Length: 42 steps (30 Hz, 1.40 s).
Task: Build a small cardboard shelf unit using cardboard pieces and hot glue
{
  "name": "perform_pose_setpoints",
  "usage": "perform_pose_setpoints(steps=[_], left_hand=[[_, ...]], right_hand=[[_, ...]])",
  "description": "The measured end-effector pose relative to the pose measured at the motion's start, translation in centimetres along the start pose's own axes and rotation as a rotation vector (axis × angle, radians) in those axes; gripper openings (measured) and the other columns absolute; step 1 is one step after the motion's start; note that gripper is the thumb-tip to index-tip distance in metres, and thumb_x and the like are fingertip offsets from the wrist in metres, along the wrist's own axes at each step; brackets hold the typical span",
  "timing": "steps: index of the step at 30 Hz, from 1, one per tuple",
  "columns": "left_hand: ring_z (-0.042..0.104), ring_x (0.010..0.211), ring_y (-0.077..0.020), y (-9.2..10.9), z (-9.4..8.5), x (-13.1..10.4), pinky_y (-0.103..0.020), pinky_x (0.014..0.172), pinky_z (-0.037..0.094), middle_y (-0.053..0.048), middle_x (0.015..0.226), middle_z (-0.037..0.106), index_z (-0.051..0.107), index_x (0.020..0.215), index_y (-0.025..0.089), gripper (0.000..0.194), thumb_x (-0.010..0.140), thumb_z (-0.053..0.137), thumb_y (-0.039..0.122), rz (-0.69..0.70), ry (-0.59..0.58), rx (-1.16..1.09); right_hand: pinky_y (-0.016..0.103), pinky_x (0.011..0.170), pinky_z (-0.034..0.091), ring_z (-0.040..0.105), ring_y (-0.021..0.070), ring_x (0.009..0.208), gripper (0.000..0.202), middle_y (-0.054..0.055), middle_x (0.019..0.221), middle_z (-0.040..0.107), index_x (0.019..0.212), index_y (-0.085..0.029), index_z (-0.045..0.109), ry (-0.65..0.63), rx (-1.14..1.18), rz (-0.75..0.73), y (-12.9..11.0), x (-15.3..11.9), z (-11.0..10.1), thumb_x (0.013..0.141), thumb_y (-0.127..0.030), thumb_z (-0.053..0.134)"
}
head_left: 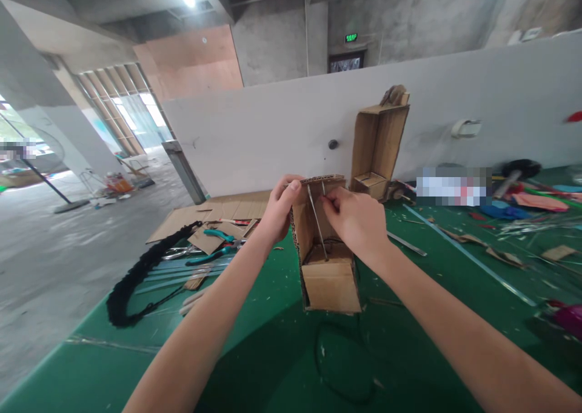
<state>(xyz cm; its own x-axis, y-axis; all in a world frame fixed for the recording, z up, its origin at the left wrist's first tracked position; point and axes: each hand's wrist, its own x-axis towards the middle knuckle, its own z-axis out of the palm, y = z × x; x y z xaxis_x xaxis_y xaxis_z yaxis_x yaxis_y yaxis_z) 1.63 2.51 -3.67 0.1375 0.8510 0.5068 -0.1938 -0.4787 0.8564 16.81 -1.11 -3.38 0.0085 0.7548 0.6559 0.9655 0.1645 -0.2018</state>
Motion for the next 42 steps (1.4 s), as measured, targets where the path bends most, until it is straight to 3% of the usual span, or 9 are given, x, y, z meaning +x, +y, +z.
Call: perform_pose_setpoints(steps=[4, 7, 10, 13, 17, 22, 28, 32, 42], left_hand=[[0.057, 0.077, -0.0171, 0.1, -0.4, 0.2, -0.028, 0.073, 0.046, 0.000, 0.076, 0.058, 0.060, 0.094, 0.021, 0.051, 0.071, 0.063, 0.066, 0.067, -0.047, 0.060], [0.055, 0.071, -0.0150, 0.4, -0.6, 0.3, -0.026, 0.067, 0.045, 0.000, 0.075, 0.058, 0.060, 0.094, 0.021, 0.049, 0.072, 0.063, 0.065, 0.079, -0.063, 0.088], [0.055, 0.068, -0.0144, 0.5, -0.7, 0.3, -0.025, 0.062, 0.044, 0.000, 0.074, 0.058, 0.059, 0.094, 0.022, 0.049, 0.072, 0.062, 0.066, 0.060, -0.051, 0.120], [0.053, 0.066, -0.0138, 0.5, -0.7, 0.2, -0.024, 0.059, 0.041, 0.001, 0.072, 0.056, 0.058, 0.095, 0.023, 0.048, 0.073, 0.062, 0.066, 0.055, -0.059, 0.160], [0.052, 0.070, -0.0134, 1.0, -0.5, 0.1, -0.024, 0.062, 0.040, 0.000, 0.076, 0.055, 0.059, 0.094, 0.022, 0.045, 0.075, 0.062, 0.063, 0.091, -0.096, 0.194], [0.046, 0.067, -0.0128, 1.6, -0.3, 0.0, -0.024, 0.058, 0.034, 0.001, 0.072, 0.051, 0.059, 0.092, 0.022, 0.044, 0.076, 0.060, 0.063, 0.110, -0.106, 0.282], [0.041, 0.061, -0.0115, 2.0, 0.1, -0.2, -0.024, 0.056, 0.032, 0.003, 0.066, 0.047, 0.057, 0.095, 0.022, 0.045, 0.075, 0.059, 0.063, 0.070, -0.122, 0.309], [0.043, 0.063, -0.0116, 2.1, 0.2, -0.4, -0.024, 0.058, 0.033, 0.003, 0.068, 0.048, 0.055, 0.098, 0.022, 0.045, 0.076, 0.059, 0.061, 0.038, -0.148, 0.270], [0.038, 0.060, -0.0103, 2.9, 0.1, -0.7, -0.024, 0.055, 0.031, 0.003, 0.071, 0.045, 0.052, 0.102, 0.022, 0.054, 0.074, 0.058, 0.068, 0.017, -0.197, 0.333]], right_hand=[[0.029, 0.053, 0.030, 0.063, 0.0210, 0.065, 0.030, 0.005, 0.071, 0.070, 0.082, -0.022, 0.066, -0.023, 0.112, -0.011, 0.2, 0.1, -0.2, 0.091, -0.042, 0.045], [0.031, 0.058, 0.035, 0.060, 0.0191, 0.063, 0.022, 0.004, 0.066, 0.065, 0.076, -0.021, 0.061, 0.017, 0.230, -0.064, 0.5, 0.0, -0.3, 0.088, -0.033, 0.046], [0.032, 0.060, 0.040, 0.056, 0.0187, 0.064, 0.007, 0.003, 0.069, 0.060, 0.081, -0.020, 0.055, 0.196, 0.330, -0.092, 1.3, 0.2, -0.5, 0.078, -0.021, 0.048], [0.034, 0.067, 0.047, 0.058, 0.0213, 0.080, 0.030, 0.010, 0.092, 0.061, 0.100, -0.017, 0.052, 0.342, 0.429, -0.147, 2.6, 1.0, -0.8, 0.071, -0.014, 0.047], [0.042, 0.090, 0.045, 0.053, 0.0257, 0.113, 0.050, 0.012, 0.121, 0.060, 0.121, -0.019, 0.049, 0.206, 0.427, -0.352, 4.1, 2.2, -1.2, 0.073, -0.008, 0.043], [0.047, 0.093, 0.039, 0.055, 0.0278, 0.112, 0.048, 0.008, 0.118, 0.065, 0.117, -0.022, 0.056, 0.027, 0.335, -0.372, 4.3, 2.4, -1.2, 0.072, -0.008, 0.044], [0.044, 0.090, 0.035, 0.056, 0.0272, 0.103, 0.037, 0.005, 0.103, 0.070, 0.101, -0.023, 0.063, 0.019, 0.278, -0.340, 3.8, 2.4, -1.5, 0.069, -0.011, 0.049], [0.045, 0.091, 0.031, 0.054, 0.0272, 0.105, 0.037, 0.005, 0.100, 0.071, 0.102, -0.024, 0.064, 0.054, 0.247, -0.352, 3.9, 2.2, -1.6, 0.070, -0.012, 0.050], [0.049, 0.094, 0.033, 0.047, 0.0299, 0.113, 0.035, 0.003, 0.126, 0.060, 0.104, -0.025, 0.064, 0.079, 0.232, -0.321, 4.0, 2.1, -1.4, 0.072, -0.014, 0.055]])
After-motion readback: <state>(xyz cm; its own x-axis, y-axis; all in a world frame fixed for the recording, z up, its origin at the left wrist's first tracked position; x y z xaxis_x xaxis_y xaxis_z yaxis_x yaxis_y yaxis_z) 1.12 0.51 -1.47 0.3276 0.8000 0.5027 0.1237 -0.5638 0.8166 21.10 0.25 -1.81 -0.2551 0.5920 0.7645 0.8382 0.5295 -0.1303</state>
